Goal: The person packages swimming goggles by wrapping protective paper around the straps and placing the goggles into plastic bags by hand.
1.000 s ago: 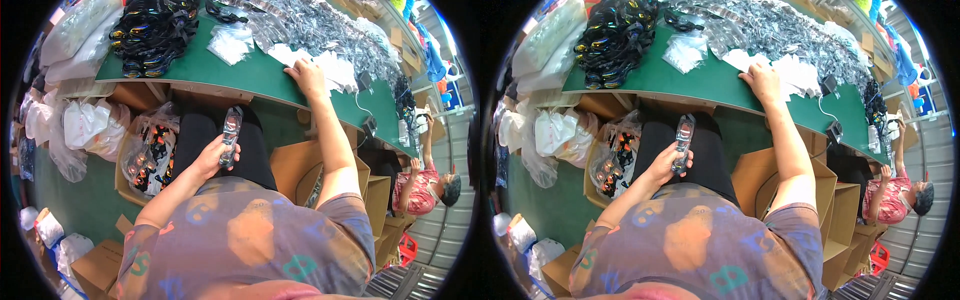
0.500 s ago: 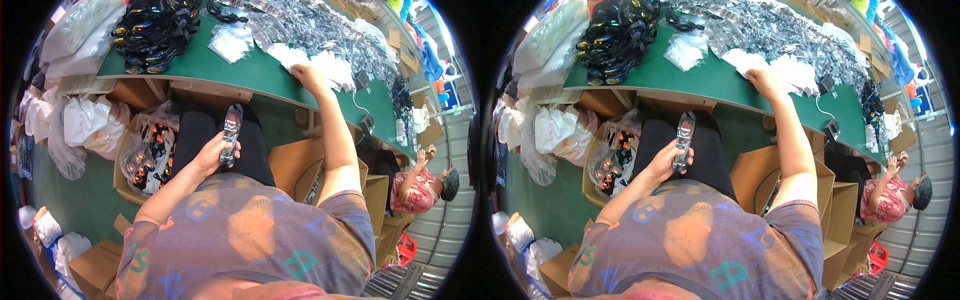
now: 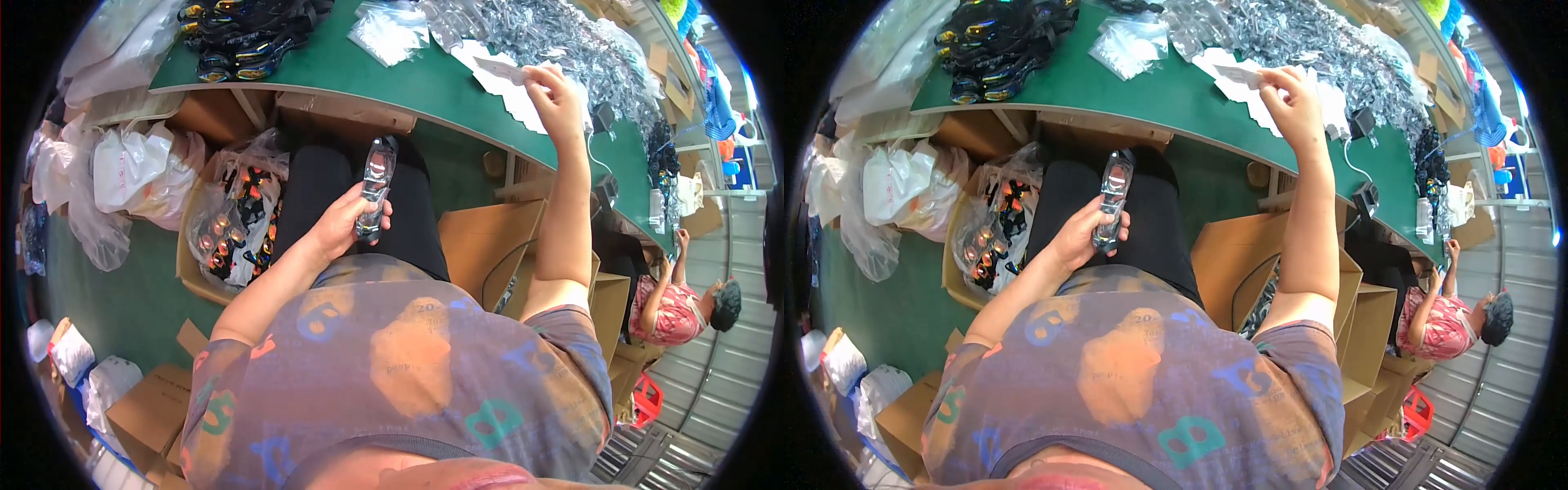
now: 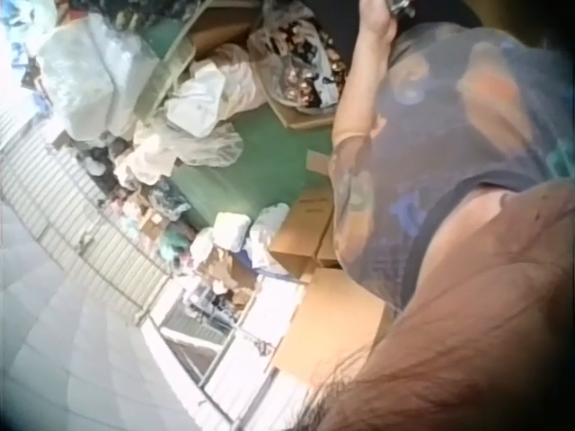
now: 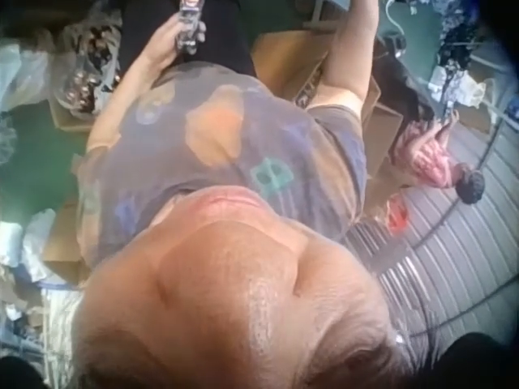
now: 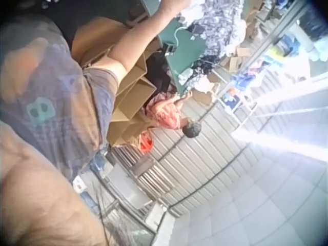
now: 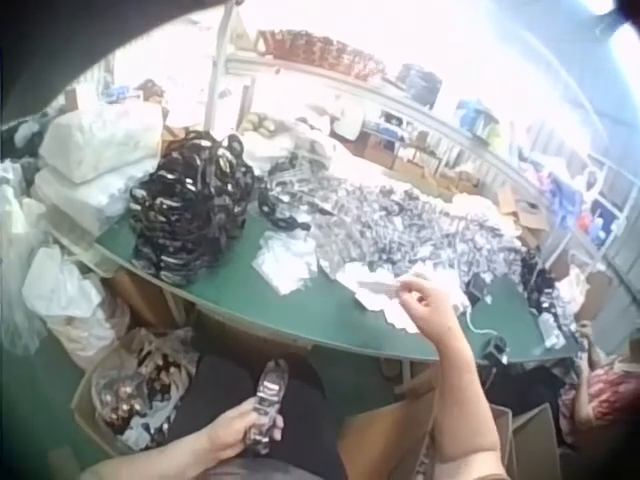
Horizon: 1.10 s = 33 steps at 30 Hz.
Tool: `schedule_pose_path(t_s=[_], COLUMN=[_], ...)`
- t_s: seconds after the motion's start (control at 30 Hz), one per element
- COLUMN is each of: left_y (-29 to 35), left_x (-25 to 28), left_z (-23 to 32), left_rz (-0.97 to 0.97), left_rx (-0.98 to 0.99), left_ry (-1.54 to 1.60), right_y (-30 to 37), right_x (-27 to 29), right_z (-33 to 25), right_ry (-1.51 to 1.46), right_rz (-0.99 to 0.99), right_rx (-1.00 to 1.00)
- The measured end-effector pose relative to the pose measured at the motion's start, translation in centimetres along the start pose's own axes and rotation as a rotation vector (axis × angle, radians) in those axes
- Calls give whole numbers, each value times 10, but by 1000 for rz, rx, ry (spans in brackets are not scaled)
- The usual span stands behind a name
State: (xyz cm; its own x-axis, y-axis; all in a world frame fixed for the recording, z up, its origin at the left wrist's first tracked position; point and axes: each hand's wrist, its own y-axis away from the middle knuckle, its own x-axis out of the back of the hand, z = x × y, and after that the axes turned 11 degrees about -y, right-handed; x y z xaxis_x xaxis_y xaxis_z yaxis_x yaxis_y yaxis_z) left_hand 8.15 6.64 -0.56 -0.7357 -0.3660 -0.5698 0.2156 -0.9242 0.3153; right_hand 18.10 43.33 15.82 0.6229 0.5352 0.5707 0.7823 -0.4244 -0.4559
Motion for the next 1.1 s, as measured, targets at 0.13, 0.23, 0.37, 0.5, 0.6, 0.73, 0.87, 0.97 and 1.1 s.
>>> schedule_pose_path(t_s=[0.13, 0.23, 0.37, 0.5, 0.6, 0.73, 0.87, 0.97, 1.1], left_y=[0, -3, -1, -4, 2, 3, 5, 2, 3], left_x=[3, 8, 6, 4, 3, 3, 4, 3, 2], left_z=[-2, -3, 6, -5, -5, -7, -4, -10, -14], left_rz=[35, 76, 95, 90, 23, -28, -18, 15, 11], left_rx=[-15, -39, -41, -127, -133, -144, -74, -65, -62], left_ry=[18, 10, -31, -15, -91, -18, -28, -115, -189], right_y=[31, 58, 86, 81, 87, 86, 84, 84, 86], right_x=[-33, -58, -102, -126, -142, -149, -153, -153, -156], right_z=[-33, -57, -69, -69, -68, -77, -76, -74, -69], right_ry=[-809, -1340, -1484, -821, -429, 61, 141, 149, 129], right_rz=[-70, -570, -908, -919, -663, -520, -484, -487, -418], right_rx=[-451, -418, -549, -625, -294, 98, 219, 196, 89])
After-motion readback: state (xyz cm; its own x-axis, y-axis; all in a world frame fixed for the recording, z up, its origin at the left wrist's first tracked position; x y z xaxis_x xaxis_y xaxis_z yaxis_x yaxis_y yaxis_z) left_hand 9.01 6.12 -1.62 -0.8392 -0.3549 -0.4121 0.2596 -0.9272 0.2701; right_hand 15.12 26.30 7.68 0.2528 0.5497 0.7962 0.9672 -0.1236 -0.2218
